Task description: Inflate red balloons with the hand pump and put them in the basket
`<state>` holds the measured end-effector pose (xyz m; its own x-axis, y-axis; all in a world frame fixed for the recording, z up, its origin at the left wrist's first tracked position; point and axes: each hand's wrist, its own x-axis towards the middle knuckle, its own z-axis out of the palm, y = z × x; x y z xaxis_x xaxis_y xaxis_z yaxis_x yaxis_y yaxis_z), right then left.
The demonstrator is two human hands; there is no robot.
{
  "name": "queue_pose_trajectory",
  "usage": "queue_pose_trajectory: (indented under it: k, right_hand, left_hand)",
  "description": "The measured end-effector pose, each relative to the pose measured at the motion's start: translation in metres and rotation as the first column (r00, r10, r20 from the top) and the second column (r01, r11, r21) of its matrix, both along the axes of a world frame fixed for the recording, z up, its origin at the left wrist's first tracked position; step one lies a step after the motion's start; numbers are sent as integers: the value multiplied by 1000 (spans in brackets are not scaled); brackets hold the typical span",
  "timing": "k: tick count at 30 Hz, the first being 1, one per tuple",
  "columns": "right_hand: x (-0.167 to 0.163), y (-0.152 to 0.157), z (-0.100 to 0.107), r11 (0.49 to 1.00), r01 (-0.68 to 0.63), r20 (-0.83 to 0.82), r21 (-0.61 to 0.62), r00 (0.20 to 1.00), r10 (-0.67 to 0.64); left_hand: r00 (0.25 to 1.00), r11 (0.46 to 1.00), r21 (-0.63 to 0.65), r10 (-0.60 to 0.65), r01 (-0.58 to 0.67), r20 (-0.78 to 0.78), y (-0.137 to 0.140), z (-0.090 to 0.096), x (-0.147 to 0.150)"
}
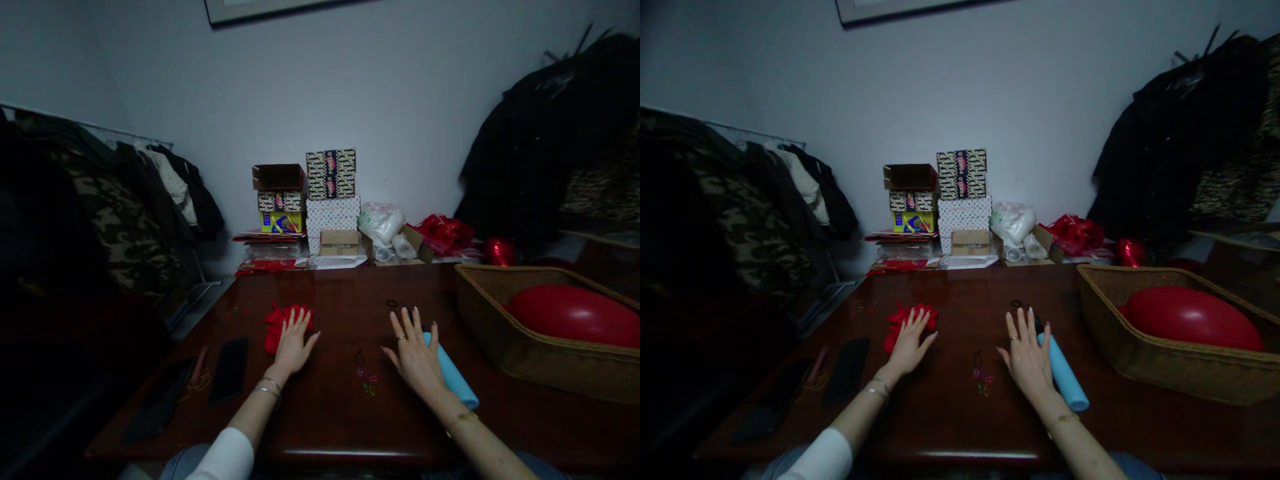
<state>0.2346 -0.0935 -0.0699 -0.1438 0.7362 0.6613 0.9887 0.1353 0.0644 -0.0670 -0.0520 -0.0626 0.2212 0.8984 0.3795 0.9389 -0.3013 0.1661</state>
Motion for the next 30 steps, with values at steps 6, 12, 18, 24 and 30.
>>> queue_pose_trajectory:
  k: [6,12,18,24,30]
  right_hand:
    - [11,5,-19,1000,13,4,-13,1000,-13]
    - [19,14,-35,998,52,6,-21,999,-52]
    - [20,18,-43,996,73,-3,-43,997,-73]
    - [20,21,-49,995,77,5,-59,997,-77]
    - [20,21,-48,984,133,55,-116,990,-127]
  left_hand:
    - [990,988,-84,122,-127,-67,5,-9,-39]
    - [979,950,-261,137,-173,-151,10,-13,-65]
    - [982,937,-309,122,-161,-143,15,-17,-57]
    - [984,963,-254,45,-88,-172,18,-31,-31]
    - [974,988,-138,39,-72,-223,41,-40,-20]
